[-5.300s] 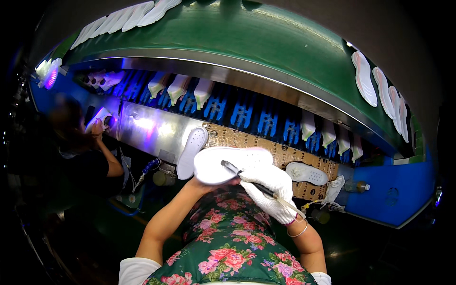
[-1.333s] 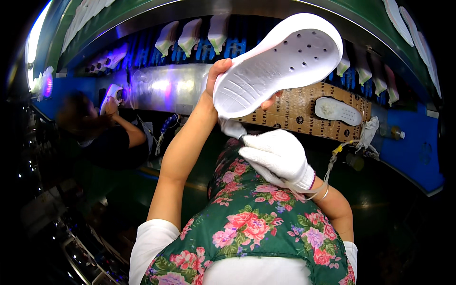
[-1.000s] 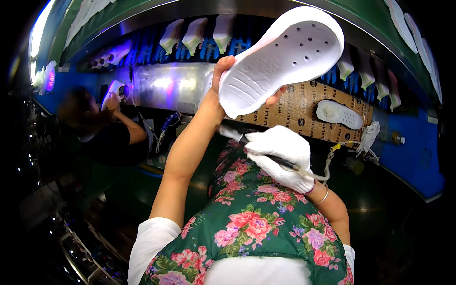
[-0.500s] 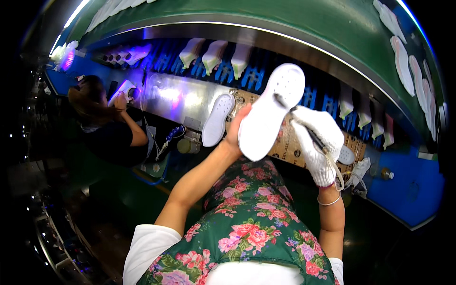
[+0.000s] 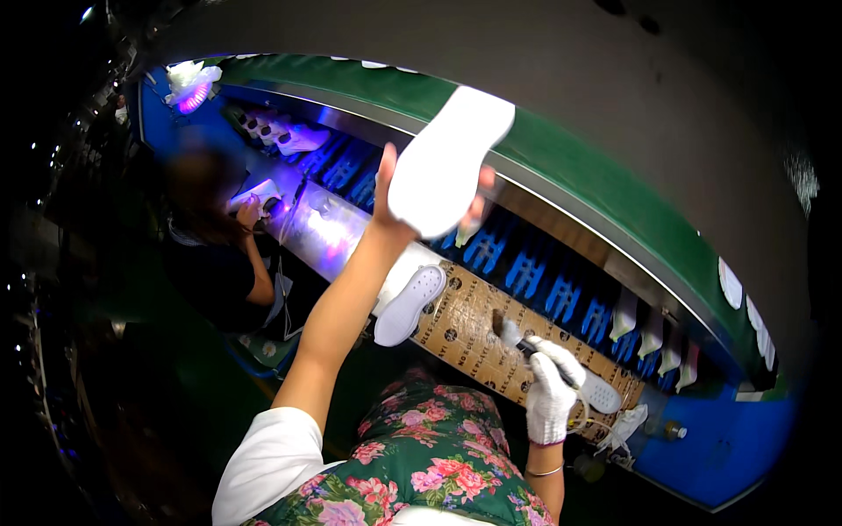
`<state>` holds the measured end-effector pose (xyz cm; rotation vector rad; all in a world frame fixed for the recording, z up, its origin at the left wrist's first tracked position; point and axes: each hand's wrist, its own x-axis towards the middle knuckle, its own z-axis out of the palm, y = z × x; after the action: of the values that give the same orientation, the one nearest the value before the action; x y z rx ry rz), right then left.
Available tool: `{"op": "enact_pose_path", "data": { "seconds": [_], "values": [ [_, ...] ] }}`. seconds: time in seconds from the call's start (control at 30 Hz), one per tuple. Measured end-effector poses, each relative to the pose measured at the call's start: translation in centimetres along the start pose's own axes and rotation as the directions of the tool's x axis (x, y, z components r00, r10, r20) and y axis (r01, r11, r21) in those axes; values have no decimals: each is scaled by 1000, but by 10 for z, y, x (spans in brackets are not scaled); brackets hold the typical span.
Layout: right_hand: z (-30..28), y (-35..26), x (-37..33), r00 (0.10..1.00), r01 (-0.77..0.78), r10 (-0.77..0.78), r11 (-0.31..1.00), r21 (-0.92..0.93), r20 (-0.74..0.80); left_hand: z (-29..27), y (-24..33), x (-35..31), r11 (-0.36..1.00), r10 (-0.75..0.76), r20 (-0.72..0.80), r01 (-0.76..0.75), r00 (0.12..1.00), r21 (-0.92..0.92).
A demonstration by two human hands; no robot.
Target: The person applies liquid to shoe soles using a brush applicator tool and places the coated shoe soles onto the upper conveyor belt.
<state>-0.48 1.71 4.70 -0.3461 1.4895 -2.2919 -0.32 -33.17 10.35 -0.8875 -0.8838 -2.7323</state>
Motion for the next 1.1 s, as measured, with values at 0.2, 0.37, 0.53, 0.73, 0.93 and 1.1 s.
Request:
{"op": "enact_pose_path", "data": {
  "seconds": [0.2,0.37,0.53,0.73,0.93,1.1],
  "values": [
    [6,33,-3,991,-129,134,964,-234,4,-50,18,50,969,129,-707,-240,695,-58],
    [-2,42,1,985,-173,169,978,-117,-47,-76,-33,-61,953,213,-714,18,667,302],
    [-23,58,-7,970,-219,210,973,-70,-122,-125,-112,-209,-377,448,-829,911,336,166],
    [-29,69,-9,973,-220,209,969,-116,-103,-126,-140,-257,-361,274,-931,923,240,132],
    [-26,70,-10,974,-211,199,970,-118,-109,-118,-170,-243,-442,277,-925,889,261,119],
    [-36,68,-13,975,-207,195,972,-112,-107,-94,-151,-225,-379,277,-877,884,392,275]
  ]
}}
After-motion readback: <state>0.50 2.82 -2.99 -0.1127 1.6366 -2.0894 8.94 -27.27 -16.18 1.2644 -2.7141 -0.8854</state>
